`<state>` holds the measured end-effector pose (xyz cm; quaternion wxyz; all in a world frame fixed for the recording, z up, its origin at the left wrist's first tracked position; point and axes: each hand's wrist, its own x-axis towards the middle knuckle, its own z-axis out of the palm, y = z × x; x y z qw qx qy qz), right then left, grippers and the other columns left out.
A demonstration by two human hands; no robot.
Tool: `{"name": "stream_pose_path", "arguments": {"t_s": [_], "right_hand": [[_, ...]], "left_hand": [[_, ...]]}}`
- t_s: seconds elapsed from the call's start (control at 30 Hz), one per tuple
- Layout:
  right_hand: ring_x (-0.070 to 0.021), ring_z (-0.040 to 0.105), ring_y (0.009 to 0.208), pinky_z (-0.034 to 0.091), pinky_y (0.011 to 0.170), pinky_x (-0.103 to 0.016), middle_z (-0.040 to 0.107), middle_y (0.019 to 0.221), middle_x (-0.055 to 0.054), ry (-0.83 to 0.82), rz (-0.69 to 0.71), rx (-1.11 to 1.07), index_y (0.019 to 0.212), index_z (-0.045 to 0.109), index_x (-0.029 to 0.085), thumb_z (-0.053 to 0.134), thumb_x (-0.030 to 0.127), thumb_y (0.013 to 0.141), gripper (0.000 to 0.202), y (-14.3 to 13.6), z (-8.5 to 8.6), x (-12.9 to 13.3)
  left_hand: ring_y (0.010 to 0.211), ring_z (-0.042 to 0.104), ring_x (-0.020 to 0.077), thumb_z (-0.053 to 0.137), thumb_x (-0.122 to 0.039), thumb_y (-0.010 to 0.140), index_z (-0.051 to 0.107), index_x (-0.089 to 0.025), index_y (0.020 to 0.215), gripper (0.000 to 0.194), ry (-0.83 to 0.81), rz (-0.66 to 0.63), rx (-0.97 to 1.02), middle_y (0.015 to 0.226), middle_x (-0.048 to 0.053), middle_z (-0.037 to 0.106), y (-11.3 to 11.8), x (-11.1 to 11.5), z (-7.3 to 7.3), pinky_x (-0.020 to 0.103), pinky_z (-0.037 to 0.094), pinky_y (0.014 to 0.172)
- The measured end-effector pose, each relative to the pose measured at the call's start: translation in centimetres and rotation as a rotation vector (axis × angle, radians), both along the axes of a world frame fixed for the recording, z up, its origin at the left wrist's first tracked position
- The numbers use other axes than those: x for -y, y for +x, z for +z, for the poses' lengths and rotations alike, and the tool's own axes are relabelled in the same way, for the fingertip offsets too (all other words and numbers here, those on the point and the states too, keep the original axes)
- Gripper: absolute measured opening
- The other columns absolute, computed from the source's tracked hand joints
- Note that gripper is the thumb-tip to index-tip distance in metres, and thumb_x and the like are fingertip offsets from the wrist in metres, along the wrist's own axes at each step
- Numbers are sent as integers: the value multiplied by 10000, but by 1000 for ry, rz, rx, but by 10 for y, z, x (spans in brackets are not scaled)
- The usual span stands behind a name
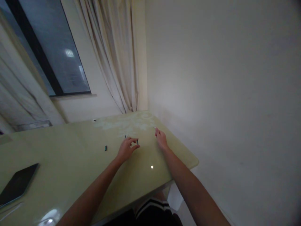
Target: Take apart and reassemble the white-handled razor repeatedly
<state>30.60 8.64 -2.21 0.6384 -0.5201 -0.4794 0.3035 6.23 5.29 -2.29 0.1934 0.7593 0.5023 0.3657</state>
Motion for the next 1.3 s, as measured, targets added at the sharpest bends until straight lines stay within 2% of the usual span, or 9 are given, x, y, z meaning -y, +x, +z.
{"name": "stream_pose_path", "arguments": {"t_s": [0.23,0.4,0.5,0.63,0.73,0.83,1.0,1.13,1.3], "right_hand": [[-168,400,543,303,546,-289,405,540,28,-18,-118,68,629,418,261,329,784,955,622,3,-21,-1],[-173,410,568,312,562,-292,416,570,17,-2,-140,117,631,410,261,314,785,952,622,1,-23,-3],[-173,407,568,314,562,-291,413,579,14,4,-147,143,634,394,263,273,762,972,615,2,-24,-3],[-177,432,582,314,579,-292,438,577,5,25,-139,196,619,415,256,270,760,965,628,0,-21,-2],[-179,461,593,306,596,-290,469,578,-1,56,-104,253,613,461,242,307,767,947,642,-5,-17,2],[-172,473,593,292,599,-280,483,579,8,87,-52,316,651,517,226,345,737,954,618,-11,-12,12],[-137,429,565,259,594,-262,456,578,44,147,74,445,685,531,222,511,665,926,504,-40,-3,30],[-137,444,584,260,609,-260,470,600,46,177,114,530,737,560,221,525,594,964,438,-89,2,30],[-145,481,619,290,604,-256,530,649,22,153,120,333,769,571,211,429,549,1019,444,-142,-7,33]], "left_hand": [[1123,673,252,663,-378,991,641,-183,1308,373,-153,107,-250,1323,114,659,73,-51,1,475,587,951],[1117,684,264,695,-405,964,651,-178,1309,416,-184,158,-322,1274,109,691,83,-60,5,476,574,957],[1096,705,274,758,-460,886,728,-231,1263,442,-135,168,-312,1118,74,773,54,-56,13,410,516,986],[1146,674,289,641,-476,936,735,-260,1271,409,-64,327,-303,1263,86,741,-34,-31,18,420,471,1014],[1331,536,434,605,-519,913,629,-161,1426,626,-57,528,-312,1438,209,622,-101,-4,7,576,427,1049],[1325,550,423,613,-558,875,645,-134,1401,677,-81,575,-326,1470,224,596,-137,11,-10,557,453,1051],[1255,595,439,617,-542,856,766,-190,1201,515,-83,526,-304,1375,185,674,-140,-1,-28,590,474,1022],[999,707,307,627,-442,847,794,-173,1026,363,-16,461,-222,1077,144,739,-139,-6,-33,431,545,935],[811,690,248,697,-485,844,765,-182,953,330,164,356,-117,964,96,715,-125,5,-32,387,574,808]]}}
